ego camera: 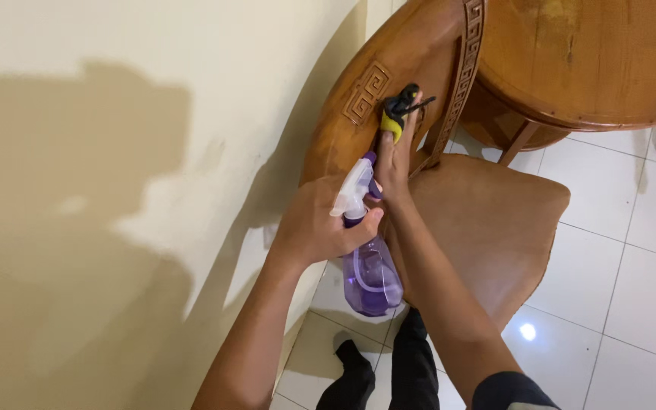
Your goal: The person cleans the backrest of a wooden chair using a spray bottle and a yellow cloth. They repeatedly spray the surface and wipe it down, focusing on the carved details and edges of the chair back.
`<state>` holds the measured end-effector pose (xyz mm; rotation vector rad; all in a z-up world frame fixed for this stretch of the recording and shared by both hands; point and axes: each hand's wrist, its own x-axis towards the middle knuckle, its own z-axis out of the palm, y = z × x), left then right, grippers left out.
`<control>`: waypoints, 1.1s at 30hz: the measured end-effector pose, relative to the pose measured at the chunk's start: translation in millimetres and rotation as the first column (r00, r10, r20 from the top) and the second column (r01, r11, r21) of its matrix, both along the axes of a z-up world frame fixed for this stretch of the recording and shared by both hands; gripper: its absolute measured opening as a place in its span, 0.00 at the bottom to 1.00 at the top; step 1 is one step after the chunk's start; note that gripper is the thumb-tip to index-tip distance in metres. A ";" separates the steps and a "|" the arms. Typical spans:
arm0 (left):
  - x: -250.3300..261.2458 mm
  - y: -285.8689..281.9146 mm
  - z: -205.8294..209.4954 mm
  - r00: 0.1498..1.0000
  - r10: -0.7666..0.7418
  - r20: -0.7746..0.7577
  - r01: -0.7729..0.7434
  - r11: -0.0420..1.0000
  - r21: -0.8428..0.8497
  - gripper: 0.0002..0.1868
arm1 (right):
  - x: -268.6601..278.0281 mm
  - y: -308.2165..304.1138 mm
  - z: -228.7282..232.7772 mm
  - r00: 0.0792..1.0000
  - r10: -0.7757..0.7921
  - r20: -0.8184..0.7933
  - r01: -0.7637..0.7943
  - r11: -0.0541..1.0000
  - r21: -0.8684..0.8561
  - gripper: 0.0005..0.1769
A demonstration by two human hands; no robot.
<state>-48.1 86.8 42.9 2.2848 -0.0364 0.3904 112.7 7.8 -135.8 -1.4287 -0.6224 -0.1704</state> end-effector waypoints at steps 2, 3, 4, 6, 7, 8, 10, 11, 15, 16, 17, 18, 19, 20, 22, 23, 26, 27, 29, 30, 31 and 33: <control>-0.4 1.5 0.5 1.000 -0.010 -0.019 0.009 1.000 -0.027 0.16 | -13.5 5.7 1.0 0.995 -0.050 -0.086 0.049 0.999 -0.014 0.45; -1.7 0.6 0.8 0.999 -0.011 -0.039 0.010 1.000 -0.015 0.16 | -26.9 0.3 1.0 0.997 0.038 -0.070 -0.036 0.999 0.027 0.46; -0.6 1.0 2.2 0.999 -0.009 -0.048 0.009 1.000 0.001 0.16 | -39.9 -5.8 2.7 0.991 0.128 -0.041 -0.125 0.990 0.069 0.48; 1.5 1.9 5.9 0.998 -0.004 -0.056 0.003 1.000 -0.020 0.17 | -39.9 -8.3 8.1 0.983 0.183 0.034 -0.184 0.981 0.057 0.47; 1.9 1.9 7.1 0.999 -0.001 -0.054 -0.002 0.998 -0.057 0.17 | -30.2 -8.6 9.3 0.986 0.150 0.078 -0.152 0.988 0.008 0.45; 0.0 0.7 6.1 0.998 -0.002 -0.060 -0.004 0.996 -0.093 0.17 | -23.6 -9.7 6.2 0.986 0.117 0.115 -0.113 0.993 -0.037 0.42; -0.8 -1.8 3.7 1.000 0.002 -0.022 -0.002 1.000 -0.024 0.16 | 3.6 -4.0 -0.3 0.998 0.047 0.040 -0.046 0.999 -0.020 0.45; -0.6 -1.6 3.4 1.000 0.007 0.001 -0.007 1.000 0.011 0.16 | 16.6 0.9 -3.5 1.000 0.018 0.007 -0.018 1.000 -0.013 0.46; 0.2 -0.6 3.1 0.998 0.005 -0.068 -0.006 1.000 -0.011 0.17 | 12.5 9.4 -20.8 0.994 -0.077 -0.078 0.068 0.992 -0.109 0.44; 0.4 -0.7 4.3 0.998 0.003 -0.068 -0.002 1.000 0.006 0.17 | -3.9 7.1 -21.5 0.996 -0.053 -0.069 0.046 0.994 -0.103 0.44; 0.5 0.0 5.9 0.998 0.001 -0.068 0.001 1.000 0.022 0.17 | -16.6 5.7 -19.4 0.998 -0.029 -0.059 0.023 0.995 -0.098 0.44; 1.0 0.6 6.6 0.999 -0.005 -0.049 0.006 1.000 0.022 0.17 | -21.7 2.6 -16.0 0.998 0.035 -0.052 -0.038 0.998 -0.054 0.45; 1.7 1.4 6.9 1.000 -0.012 -0.029 0.012 1.000 0.022 0.17 | -24.8 -1.2 -13.6 0.994 0.099 -0.043 -0.100 0.995 -0.010 0.46; 0.6 -0.2 6.4 1.000 -0.021 -0.019 0.021 1.000 0.017 0.18 | -28.4 -7.0 -13.7 0.986 0.160 -0.041 -0.159 0.987 0.030 0.47; 0.6 -0.4 3.0 0.999 -0.016 -0.031 0.016 1.000 -0.006 0.17 | 2.0 -5.8 -15.6 0.997 0.057 0.044 -0.054 0.997 -0.052 0.44; -0.4 0.2 0.8 0.999 -0.011 -0.037 0.010 1.000 -0.016 0.17 | 20.8 -2.9 -18.0 0.996 0.010 0.089 -0.002 0.996 -0.088 0.42; 0.8 0.2 -1.5 0.999 0.029 -0.027 -0.028 0.999 0.024 0.18 | 64.0 7.8 -20.7 0.993 -0.097 -0.061 0.095 0.995 -0.039 0.43; -0.9 -0.6 -2.0 0.999 0.022 -0.036 -0.021 0.999 0.031 0.18 | 57.9 6.9 -25.2 0.992 -0.090 -0.091 0.082 0.993 -0.085 0.43; 1.6 1.2 -0.1 0.999 0.005 -0.037 -0.003 0.999 0.052 0.16 | 42.1 8.3 -28.5 0.987 -0.082 -0.136 0.059 0.984 -0.167 0.45; 1.0 1.6 2.0 0.999 0.002 -0.041 -0.001 1.000 0.024 0.17 | 28.9 5.7 -29.4 0.997 -0.056 -0.061 0.046 0.987 -0.157 0.43; -0.3 1.0 4.0 0.999 -0.001 -0.046 0.001 1.000 -0.004 0.17 | 12.4 0.5 -31.3 0.999 -0.030 0.016 0.032 0.989 -0.147 0.42; 4.3 2.8 5.7 0.999 0.003 -0.046 -0.005 0.999 -0.035 0.17 | 17.8 0.5 -31.3 0.992 -0.031 0.120 0.055 0.979 -0.199 0.36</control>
